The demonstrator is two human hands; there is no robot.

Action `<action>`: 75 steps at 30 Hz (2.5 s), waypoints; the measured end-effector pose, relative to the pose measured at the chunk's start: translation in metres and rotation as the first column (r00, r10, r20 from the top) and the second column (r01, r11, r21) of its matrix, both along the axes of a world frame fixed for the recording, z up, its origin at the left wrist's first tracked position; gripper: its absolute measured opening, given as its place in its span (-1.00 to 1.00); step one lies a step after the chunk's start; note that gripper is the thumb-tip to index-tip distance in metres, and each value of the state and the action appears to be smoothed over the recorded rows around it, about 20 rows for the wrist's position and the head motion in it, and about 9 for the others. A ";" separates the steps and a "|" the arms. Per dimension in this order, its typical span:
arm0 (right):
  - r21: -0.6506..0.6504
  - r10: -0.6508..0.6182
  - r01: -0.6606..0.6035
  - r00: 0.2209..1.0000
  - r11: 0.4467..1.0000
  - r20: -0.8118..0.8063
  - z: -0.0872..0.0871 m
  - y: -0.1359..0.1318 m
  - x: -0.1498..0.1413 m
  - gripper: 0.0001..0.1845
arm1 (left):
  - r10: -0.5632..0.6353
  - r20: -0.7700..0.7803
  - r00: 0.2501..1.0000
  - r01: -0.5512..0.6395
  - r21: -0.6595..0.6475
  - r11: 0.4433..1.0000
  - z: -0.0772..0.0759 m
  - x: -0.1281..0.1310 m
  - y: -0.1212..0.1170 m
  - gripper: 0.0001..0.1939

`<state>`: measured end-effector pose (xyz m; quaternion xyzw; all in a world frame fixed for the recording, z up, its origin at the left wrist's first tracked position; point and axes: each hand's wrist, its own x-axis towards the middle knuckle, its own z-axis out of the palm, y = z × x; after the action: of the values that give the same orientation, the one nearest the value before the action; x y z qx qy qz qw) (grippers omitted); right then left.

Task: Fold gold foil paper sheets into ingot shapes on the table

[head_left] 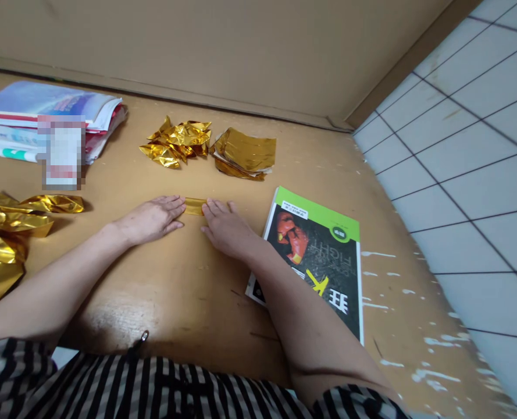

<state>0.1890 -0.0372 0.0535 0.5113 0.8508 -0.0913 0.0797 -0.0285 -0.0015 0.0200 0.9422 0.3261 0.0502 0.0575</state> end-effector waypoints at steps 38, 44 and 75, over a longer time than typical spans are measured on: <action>0.225 0.012 0.106 0.884 0.969 -0.467 -0.022 0.018 0.021 -0.71 | 0.048 0.396 0.917 -0.106 0.127 0.986 -0.010 0.009 0.006 -0.67; -0.058 -0.208 0.296 0.505 0.953 -0.838 -0.029 0.024 0.024 -0.83 | 0.203 0.557 0.806 -0.164 -0.119 0.979 -0.006 0.009 0.007 -0.68; -0.385 -0.416 0.264 0.072 0.884 -0.906 -0.033 0.033 0.028 -0.58 | 0.593 0.632 0.499 -0.159 -0.606 0.779 0.003 0.021 0.010 -0.75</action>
<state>0.2167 -0.0037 0.0209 0.5082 0.5474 -0.4631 -0.4771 -0.0078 0.0087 0.0233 0.6728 0.4709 0.3961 0.4108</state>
